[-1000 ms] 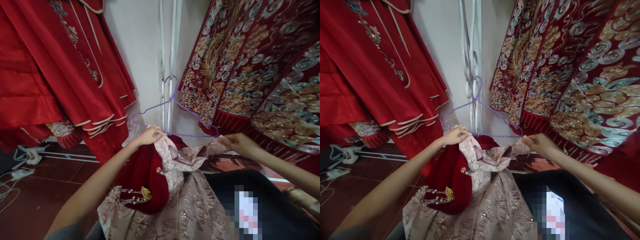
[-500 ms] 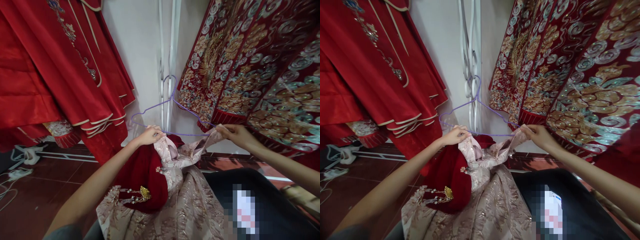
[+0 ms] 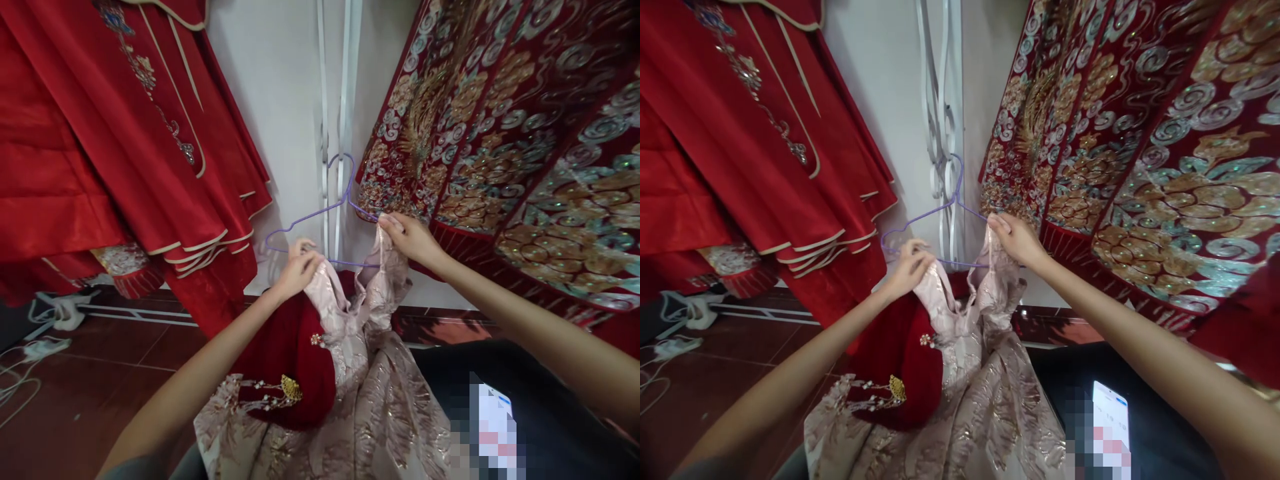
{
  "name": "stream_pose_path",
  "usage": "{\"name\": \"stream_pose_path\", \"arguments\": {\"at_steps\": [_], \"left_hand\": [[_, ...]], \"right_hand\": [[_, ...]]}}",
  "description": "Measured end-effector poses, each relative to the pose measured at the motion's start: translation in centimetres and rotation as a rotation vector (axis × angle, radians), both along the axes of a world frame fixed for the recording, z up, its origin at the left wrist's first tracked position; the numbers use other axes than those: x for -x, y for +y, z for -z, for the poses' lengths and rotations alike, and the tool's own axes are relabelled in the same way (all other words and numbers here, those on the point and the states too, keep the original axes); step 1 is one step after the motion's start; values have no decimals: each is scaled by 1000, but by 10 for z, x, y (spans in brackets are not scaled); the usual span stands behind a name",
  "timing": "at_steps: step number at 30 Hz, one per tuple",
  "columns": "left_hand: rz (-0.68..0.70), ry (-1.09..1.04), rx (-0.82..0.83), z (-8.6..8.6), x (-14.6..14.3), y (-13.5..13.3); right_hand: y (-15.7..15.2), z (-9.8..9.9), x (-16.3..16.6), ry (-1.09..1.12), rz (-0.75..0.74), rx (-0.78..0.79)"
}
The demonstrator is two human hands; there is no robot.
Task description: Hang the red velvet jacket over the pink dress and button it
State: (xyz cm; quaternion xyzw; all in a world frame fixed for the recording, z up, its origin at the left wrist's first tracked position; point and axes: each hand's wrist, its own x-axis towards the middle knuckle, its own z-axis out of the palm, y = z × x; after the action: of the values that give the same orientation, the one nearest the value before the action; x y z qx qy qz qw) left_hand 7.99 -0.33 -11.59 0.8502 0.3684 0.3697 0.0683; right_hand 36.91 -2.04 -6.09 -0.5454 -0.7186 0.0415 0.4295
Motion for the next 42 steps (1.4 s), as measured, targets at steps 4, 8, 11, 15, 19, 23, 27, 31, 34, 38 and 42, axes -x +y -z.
{"name": "stream_pose_path", "arguments": {"at_steps": [4,8,11,15,19,23,27,31,34,38,42], "left_hand": [[-353,-326,-27,9,43,5],[-462,-496,113,27,85,18],[-455,-508,199,37,100,25],[-470,-437,210,41,103,30],[-479,-410,143,37,100,31],[-452,-423,89,18,91,35],[-354,-446,16,-26,61,38],[-205,-352,-30,-63,20,41],[-134,-214,-9,-65,9,46],[-74,-90,42,-48,23,49],[-102,23,45,-35,39,44]], "right_hand": [[2,-4,-13,-42,34,0],[5,-7,-16,-58,35,35],[5,-7,-15,-60,40,46],[3,-8,-14,-52,32,43],[4,-9,-16,-52,21,52],[7,-8,-18,-59,18,57],[5,-8,-13,-121,-21,90],[0,-9,-6,-172,-99,117],[-3,-10,-16,-224,-103,116],[-9,-8,-45,-309,-88,189],[-15,-3,-63,-359,-139,240]]}}
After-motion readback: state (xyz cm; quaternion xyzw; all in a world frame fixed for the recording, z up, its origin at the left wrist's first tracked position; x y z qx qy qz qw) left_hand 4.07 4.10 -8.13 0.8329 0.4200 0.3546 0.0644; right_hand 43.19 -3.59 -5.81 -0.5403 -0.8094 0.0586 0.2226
